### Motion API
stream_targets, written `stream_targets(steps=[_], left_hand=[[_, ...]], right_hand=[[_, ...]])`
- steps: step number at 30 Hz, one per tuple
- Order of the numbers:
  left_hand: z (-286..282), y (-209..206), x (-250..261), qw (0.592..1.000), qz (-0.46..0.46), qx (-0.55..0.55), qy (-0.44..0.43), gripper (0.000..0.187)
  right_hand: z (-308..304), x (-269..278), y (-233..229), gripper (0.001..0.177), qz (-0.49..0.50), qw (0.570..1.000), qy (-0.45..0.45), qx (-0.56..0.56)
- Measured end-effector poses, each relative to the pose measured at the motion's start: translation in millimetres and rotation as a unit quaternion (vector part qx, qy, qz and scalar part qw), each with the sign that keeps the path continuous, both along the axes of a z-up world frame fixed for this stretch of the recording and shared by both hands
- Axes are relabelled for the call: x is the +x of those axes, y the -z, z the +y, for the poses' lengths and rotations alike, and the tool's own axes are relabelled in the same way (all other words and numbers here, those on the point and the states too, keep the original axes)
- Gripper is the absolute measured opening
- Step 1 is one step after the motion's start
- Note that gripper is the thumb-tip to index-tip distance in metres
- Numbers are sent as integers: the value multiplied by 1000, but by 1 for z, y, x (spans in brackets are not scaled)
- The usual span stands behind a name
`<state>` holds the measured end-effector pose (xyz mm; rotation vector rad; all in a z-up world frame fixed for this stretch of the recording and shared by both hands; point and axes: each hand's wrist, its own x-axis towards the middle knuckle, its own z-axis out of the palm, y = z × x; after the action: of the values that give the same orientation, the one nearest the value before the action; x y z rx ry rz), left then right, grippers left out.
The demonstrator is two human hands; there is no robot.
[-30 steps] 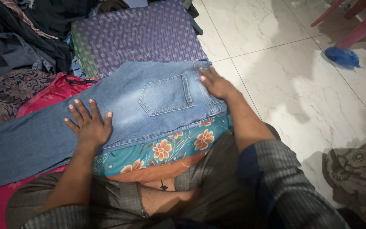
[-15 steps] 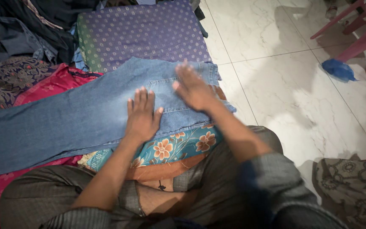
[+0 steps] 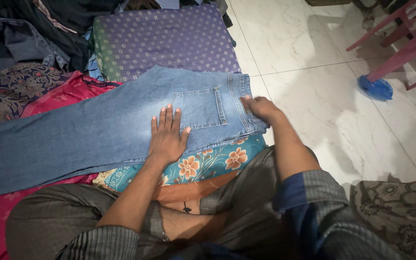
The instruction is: The person folds a pair of blue jeans by smoothing the fabric, aligning the legs together, and rolling them from the waistband down to the hem.
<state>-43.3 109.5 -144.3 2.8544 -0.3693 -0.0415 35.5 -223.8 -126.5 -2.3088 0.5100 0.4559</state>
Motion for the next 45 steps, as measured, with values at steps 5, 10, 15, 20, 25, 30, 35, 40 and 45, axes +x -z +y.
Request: stream_targets(steps=[5,10,15,20,25,30,35,40,45], left_hand=[[2,6,2,1000,2,4,7,75],[3,8,2,1000,-7,-8,13,75],[2,6,3,1000,3,-6,15,76],[1,-2,2,1000,14,-8,16,75],[-2,-1,6,998,-3,0,66,69],[-1,1,1,995,-33,27,85,64],[-9,-12,3,997,-3,23,73,68],[-28,-11,26,996,80,7,48,74],[-63,14,54,991,59,-56,105,74]], right_hand=[[-21,7,0,68,79,994,48,63],[-38,13,11,53,14,947,86,309],[-29,22,21,77,-44,842,103,527],[-4,25,26,88,-139,706,82,690],[14,13,-1,92,-121,685,58,716],[25,7,-20,93,-122,646,7,754],[32,10,-25,95,-119,633,5,765],[40,14,-39,94,-127,693,-81,705],[53,16,-42,86,-175,702,-111,681]])
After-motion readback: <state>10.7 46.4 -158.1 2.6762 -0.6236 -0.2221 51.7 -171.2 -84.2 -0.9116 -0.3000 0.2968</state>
